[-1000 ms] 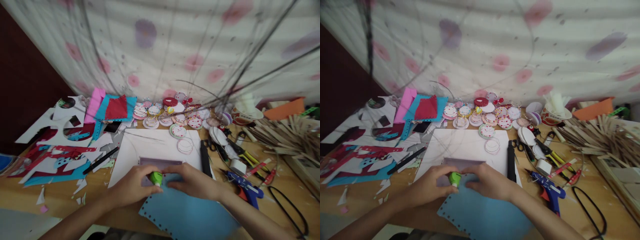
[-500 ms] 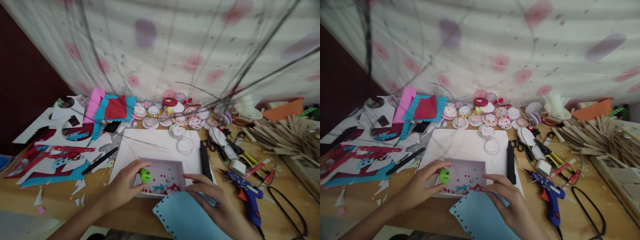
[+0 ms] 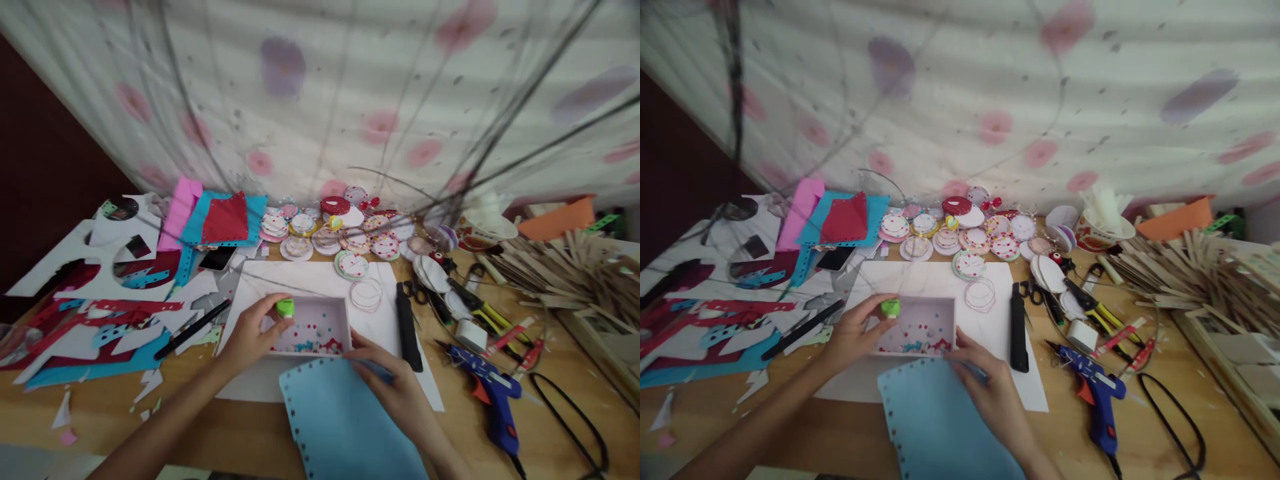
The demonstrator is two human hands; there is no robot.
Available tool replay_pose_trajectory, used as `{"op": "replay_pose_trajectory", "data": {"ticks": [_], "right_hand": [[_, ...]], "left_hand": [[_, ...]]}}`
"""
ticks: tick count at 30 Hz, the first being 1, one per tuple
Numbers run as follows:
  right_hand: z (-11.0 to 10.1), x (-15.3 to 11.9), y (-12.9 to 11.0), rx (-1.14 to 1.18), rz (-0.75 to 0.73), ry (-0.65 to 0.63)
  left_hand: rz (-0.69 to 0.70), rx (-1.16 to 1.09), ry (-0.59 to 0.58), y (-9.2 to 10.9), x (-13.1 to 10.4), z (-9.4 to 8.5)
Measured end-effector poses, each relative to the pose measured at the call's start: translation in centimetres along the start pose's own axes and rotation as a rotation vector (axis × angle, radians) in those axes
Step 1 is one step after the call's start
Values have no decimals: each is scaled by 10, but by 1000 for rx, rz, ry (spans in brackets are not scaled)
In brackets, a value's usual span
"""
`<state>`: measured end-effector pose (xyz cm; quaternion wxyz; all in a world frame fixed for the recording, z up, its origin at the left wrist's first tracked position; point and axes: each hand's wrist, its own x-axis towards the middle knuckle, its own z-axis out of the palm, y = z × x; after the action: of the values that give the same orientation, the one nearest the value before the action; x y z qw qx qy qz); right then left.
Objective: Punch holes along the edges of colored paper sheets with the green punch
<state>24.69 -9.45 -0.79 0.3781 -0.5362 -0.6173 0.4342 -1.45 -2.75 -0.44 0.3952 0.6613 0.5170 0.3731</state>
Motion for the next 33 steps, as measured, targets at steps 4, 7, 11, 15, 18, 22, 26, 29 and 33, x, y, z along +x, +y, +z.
{"op": "replay_pose_trajectory", "data": {"ticks": [4,7,11,15,18,22,26,29,33], "right_hand": [[-3,23,-2,104,144,125],[-5,27,-5,164,274,158],[-2,22,-6,167,279,146],[5,17,-5,90,164,197],[10,12,-6,31,51,251],[20,5,-11,-2,-103,236],[36,0,-17,3,-273,128],[45,1,-17,-40,-416,35],[47,3,-12,-128,-545,-106]], "left_hand": [[-40,-140,38,-7,14,-1],[-62,-232,39,-1,11,-6],[-87,-296,6,13,-8,-10],[-110,-424,-67,29,-27,-6],[-59,-362,-73,40,-34,-4],[124,-89,-125,55,-37,-3],[332,240,-284,67,-39,5],[296,284,-286,69,-41,13],[187,224,-269,68,-42,19]]}}
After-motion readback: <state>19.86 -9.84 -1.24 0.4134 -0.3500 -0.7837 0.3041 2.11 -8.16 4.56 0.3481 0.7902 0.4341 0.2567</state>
